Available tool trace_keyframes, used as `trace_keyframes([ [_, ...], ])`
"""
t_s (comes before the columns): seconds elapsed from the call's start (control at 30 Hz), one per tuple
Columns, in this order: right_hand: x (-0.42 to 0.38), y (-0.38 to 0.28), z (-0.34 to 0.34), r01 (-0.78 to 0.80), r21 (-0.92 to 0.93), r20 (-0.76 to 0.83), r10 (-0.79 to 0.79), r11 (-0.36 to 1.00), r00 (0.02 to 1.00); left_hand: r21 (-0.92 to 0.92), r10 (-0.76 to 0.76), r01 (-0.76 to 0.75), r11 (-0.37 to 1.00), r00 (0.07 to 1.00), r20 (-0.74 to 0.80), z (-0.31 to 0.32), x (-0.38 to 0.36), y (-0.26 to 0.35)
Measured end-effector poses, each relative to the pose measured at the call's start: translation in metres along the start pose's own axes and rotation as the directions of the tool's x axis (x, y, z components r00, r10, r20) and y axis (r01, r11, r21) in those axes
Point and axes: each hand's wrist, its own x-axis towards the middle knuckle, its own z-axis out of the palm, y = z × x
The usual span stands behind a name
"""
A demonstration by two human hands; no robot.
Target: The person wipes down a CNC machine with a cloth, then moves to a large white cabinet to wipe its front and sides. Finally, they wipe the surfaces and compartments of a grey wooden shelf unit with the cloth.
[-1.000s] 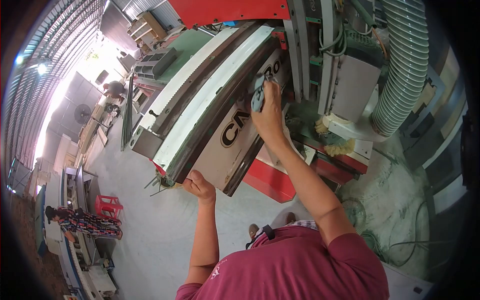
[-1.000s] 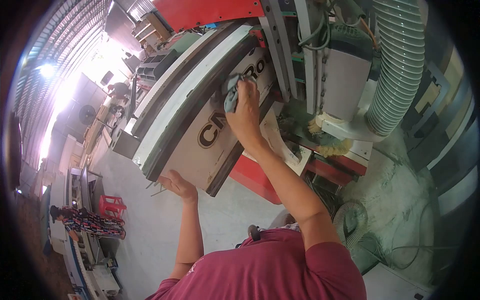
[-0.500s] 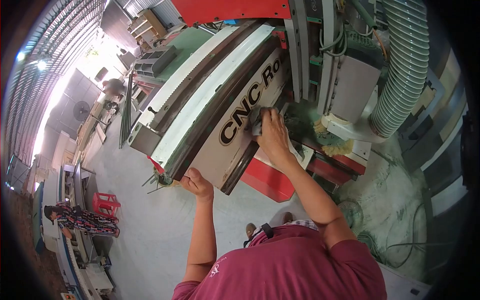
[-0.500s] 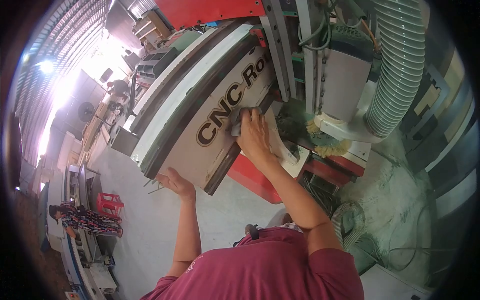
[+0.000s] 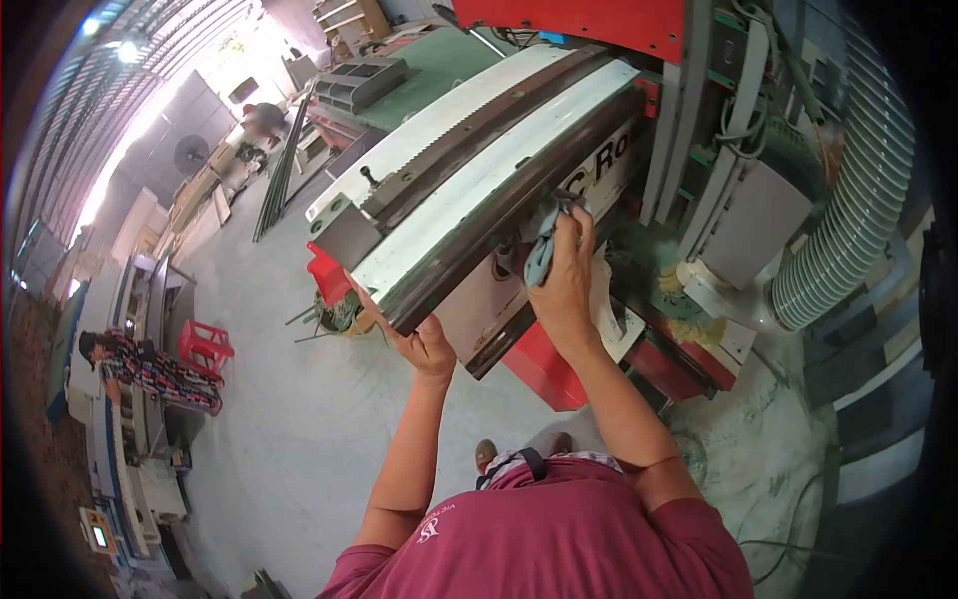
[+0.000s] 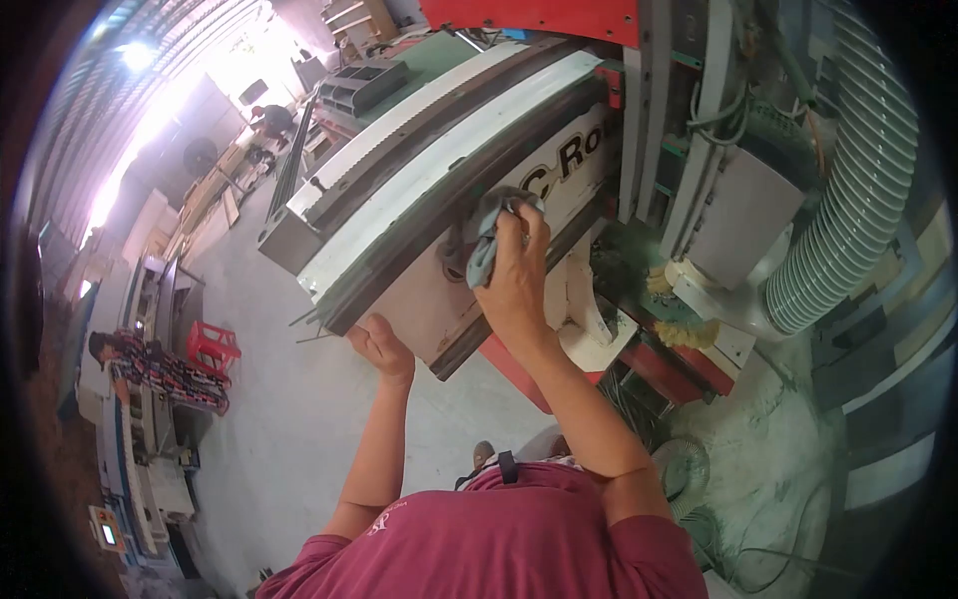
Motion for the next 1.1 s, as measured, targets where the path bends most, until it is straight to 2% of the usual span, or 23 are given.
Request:
trace_keyframes([
  [0.03, -0.003, 0.002, -0.001, 0.005, 0.002, 0.012, -0.005, 1.000, 1.000, -0.024, 0.011, -0.010, 1.000, 1.000, 0.029, -0.001, -0.001, -0.002],
  [0.1, -0.010, 0.009, -0.002, -0.007, -0.108, 0.071, 0.014, 0.994, 0.997, -0.031, 0.001, -0.001, 1.000, 1.000, -0.002, 0.000, -0.004, -0.001],
  [0.2, -0.029, 0.028, 0.006, -0.015, -0.206, 0.075, 0.032, 0.978, 0.997, -0.008, -0.016, 0.016, 1.000, 1.000, 0.008, 0.001, -0.002, 0.003],
  [0.3, -0.049, 0.045, 0.009, -0.001, -0.315, 0.111, 0.038, 0.949, 0.993, -0.065, -0.004, 0.005, 0.998, 1.000, 0.020, 0.000, 0.000, 0.002],
  [0.37, -0.051, 0.046, 0.007, -0.014, -0.325, 0.142, 0.063, 0.946, 0.988, -0.136, -0.084, 0.100, 0.986, 0.989, 0.118, -0.005, -0.004, 0.001],
  [0.47, -0.052, 0.045, 0.006, -0.026, -0.317, 0.175, 0.085, 0.948, 0.981, -0.138, -0.113, 0.127, 0.982, 0.988, 0.109, -0.004, -0.006, 0.002],
  [0.67, -0.052, 0.048, 0.007, -0.024, -0.306, 0.170, 0.079, 0.952, 0.982, -0.074, -0.061, 0.067, 0.995, 0.995, 0.080, -0.002, -0.003, 0.005],
  [0.87, -0.052, 0.047, 0.005, -0.024, -0.315, 0.165, 0.080, 0.949, 0.983, -0.118, -0.092, 0.101, 0.988, 0.992, 0.081, -0.002, -0.005, 0.004],
  [1.0, -0.053, 0.048, 0.005, -0.035, -0.314, 0.173, 0.094, 0.949, 0.981, -0.115, -0.053, 0.063, 0.991, 0.995, 0.086, -0.001, 0.000, 0.008],
  [1.1, -0.053, 0.048, 0.007, -0.013, -0.306, 0.142, 0.059, 0.952, 0.988, -0.035, -0.018, 0.019, 0.999, 1.000, 0.017, 0.002, 0.001, 0.010],
])
